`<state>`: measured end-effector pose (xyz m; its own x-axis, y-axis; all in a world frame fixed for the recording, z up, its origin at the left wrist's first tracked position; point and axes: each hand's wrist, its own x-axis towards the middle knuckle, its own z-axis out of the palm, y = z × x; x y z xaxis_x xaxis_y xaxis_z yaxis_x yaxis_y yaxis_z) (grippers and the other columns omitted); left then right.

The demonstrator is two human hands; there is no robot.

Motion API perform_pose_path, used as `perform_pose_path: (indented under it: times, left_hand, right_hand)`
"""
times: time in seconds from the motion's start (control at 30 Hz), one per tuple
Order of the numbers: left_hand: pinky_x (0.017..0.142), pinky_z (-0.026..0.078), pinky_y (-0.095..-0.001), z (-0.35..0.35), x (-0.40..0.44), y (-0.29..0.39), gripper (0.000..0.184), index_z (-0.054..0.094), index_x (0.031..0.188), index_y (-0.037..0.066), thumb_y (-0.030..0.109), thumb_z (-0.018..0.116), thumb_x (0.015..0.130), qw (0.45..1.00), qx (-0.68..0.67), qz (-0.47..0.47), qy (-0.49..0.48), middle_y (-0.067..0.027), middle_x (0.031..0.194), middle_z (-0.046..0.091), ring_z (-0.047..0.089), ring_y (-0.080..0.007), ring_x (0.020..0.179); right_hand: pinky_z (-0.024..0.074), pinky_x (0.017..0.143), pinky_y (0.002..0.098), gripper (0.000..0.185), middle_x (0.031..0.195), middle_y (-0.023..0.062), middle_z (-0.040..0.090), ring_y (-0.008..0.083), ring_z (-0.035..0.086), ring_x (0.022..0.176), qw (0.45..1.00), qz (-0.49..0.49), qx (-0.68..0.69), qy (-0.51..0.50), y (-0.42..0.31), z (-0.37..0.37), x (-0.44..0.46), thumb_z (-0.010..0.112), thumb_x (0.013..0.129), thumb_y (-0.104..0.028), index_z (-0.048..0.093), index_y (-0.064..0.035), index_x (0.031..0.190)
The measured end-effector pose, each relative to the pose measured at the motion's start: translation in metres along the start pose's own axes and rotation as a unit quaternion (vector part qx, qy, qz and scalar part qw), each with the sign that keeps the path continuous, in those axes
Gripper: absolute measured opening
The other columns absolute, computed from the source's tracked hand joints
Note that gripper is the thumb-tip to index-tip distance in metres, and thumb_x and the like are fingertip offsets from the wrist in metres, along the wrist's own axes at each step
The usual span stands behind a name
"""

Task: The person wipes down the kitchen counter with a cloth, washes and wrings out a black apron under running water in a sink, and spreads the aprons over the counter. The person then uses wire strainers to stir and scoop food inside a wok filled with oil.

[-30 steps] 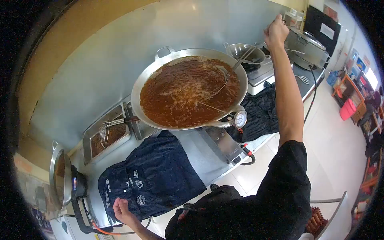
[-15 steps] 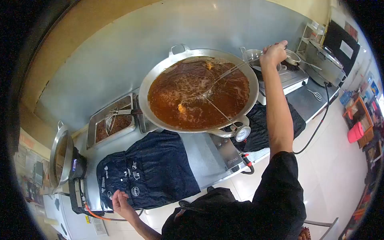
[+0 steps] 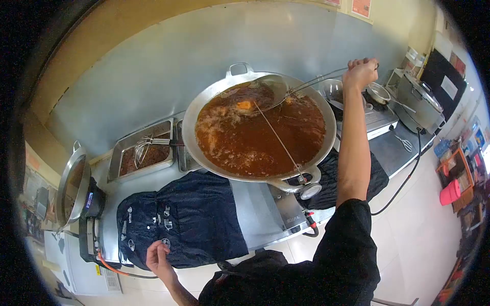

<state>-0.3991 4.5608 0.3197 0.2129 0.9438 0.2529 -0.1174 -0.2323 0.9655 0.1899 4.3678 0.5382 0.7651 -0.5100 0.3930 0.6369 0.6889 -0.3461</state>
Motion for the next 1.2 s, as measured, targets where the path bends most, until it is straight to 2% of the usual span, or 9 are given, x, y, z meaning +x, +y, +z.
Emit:
perform_pose_path:
  times: [0.2,0.4,0.47,0.73,0.8,0.93,1.13,1.17,1.2]
  left_hand:
    - [0.064,0.042,-0.0214,0.039,-0.003,0.022,0.011,0.063,0.095,-0.002,0.001,0.060,0.084,0.998,-0.007,-0.003,-0.065,-0.0071,0.078,0.062,0.055,-0.0102,0.070]
    - [0.061,0.042,-0.0232,0.080,-0.004,0.040,0.016,0.065,0.091,0.000,-0.005,0.061,0.076,0.968,0.035,0.076,-0.237,-0.0077,0.076,0.065,0.057,-0.0120,0.070]
    - [0.060,0.040,-0.0226,0.086,-0.005,0.042,0.016,0.064,0.092,0.000,-0.003,0.061,0.077,0.948,0.054,0.127,-0.288,-0.0079,0.078,0.064,0.057,-0.0114,0.070]
    - [0.060,0.040,-0.0238,0.073,-0.014,0.026,0.016,0.065,0.091,0.000,-0.003,0.062,0.076,0.960,0.035,0.087,-0.265,-0.0070,0.075,0.065,0.058,-0.0129,0.068]
    - [0.058,0.039,-0.0251,0.077,-0.015,0.031,0.016,0.067,0.088,0.002,-0.003,0.065,0.073,0.963,0.032,0.080,-0.257,-0.0058,0.072,0.067,0.058,-0.0129,0.065]
    - [0.058,0.039,-0.0247,0.083,-0.014,0.031,0.015,0.067,0.088,0.002,-0.002,0.065,0.074,0.956,0.039,0.101,-0.272,-0.0057,0.072,0.067,0.058,-0.0123,0.064]
    - [0.057,0.038,-0.0237,0.079,-0.012,0.027,0.015,0.067,0.088,0.002,-0.002,0.064,0.074,0.957,0.027,0.076,-0.279,-0.0057,0.073,0.067,0.057,-0.0108,0.064]
    - [0.057,0.038,-0.0234,0.075,-0.013,0.025,0.015,0.067,0.088,0.001,-0.002,0.064,0.074,0.959,0.024,0.070,-0.272,-0.0056,0.073,0.067,0.057,-0.0104,0.064]
    - [0.057,0.038,-0.0231,0.071,-0.013,0.023,0.014,0.067,0.088,0.001,-0.002,0.064,0.075,0.962,0.022,0.063,-0.265,-0.0056,0.073,0.067,0.057,-0.0100,0.064]
  right_hand:
    - [0.0171,0.044,0.0282,0.047,0.053,-0.0028,0.021,0.0106,0.018,0.045,0.964,-0.019,0.052,-0.262,-0.034,0.028,-0.014,0.044,0.097,-0.036,0.028,-0.0112,0.060]
    - [0.0162,0.046,0.0291,0.049,0.054,-0.0030,0.018,0.0105,0.017,0.047,0.926,-0.082,0.064,-0.363,-0.081,0.057,-0.052,0.046,0.095,-0.039,0.026,-0.0103,0.061]
    - [0.0164,0.046,0.0294,0.049,0.054,-0.0027,0.018,0.0109,0.017,0.048,0.922,-0.098,0.062,-0.369,-0.096,0.061,-0.059,0.045,0.096,-0.039,0.026,-0.0100,0.061]
    - [0.0172,0.047,0.0307,0.047,0.055,-0.0008,0.017,0.0126,0.016,0.048,0.890,-0.080,0.063,-0.444,-0.145,0.074,-0.050,0.039,0.097,-0.038,0.026,-0.0093,0.062]
    - [0.0175,0.052,0.0301,0.046,0.057,-0.0004,0.016,0.0131,0.017,0.053,0.888,-0.073,0.029,-0.453,-0.155,0.076,-0.044,0.038,0.096,-0.038,0.026,-0.0101,0.062]
    - [0.0185,0.052,0.0301,0.043,0.058,-0.0011,0.018,0.0128,0.017,0.053,0.872,-0.073,-0.005,-0.483,-0.161,0.079,-0.020,0.038,0.097,-0.035,0.028,-0.0098,0.063]
    - [0.0195,0.052,0.0287,0.041,0.059,-0.0018,0.020,0.0120,0.019,0.053,0.899,-0.045,-0.071,-0.430,-0.131,0.069,-0.010,0.039,0.097,-0.032,0.030,-0.0107,0.064]
    - [0.0182,0.046,0.0289,0.041,0.055,-0.0033,0.023,0.0104,0.021,0.049,0.911,-0.042,-0.039,-0.409,-0.124,0.065,-0.004,0.049,0.095,-0.029,0.031,-0.0123,0.062]
    - [0.0181,0.046,0.0287,0.042,0.055,-0.0034,0.023,0.0105,0.020,0.048,0.934,-0.022,-0.040,-0.356,-0.116,0.059,0.001,0.048,0.095,-0.031,0.031,-0.0126,0.061]
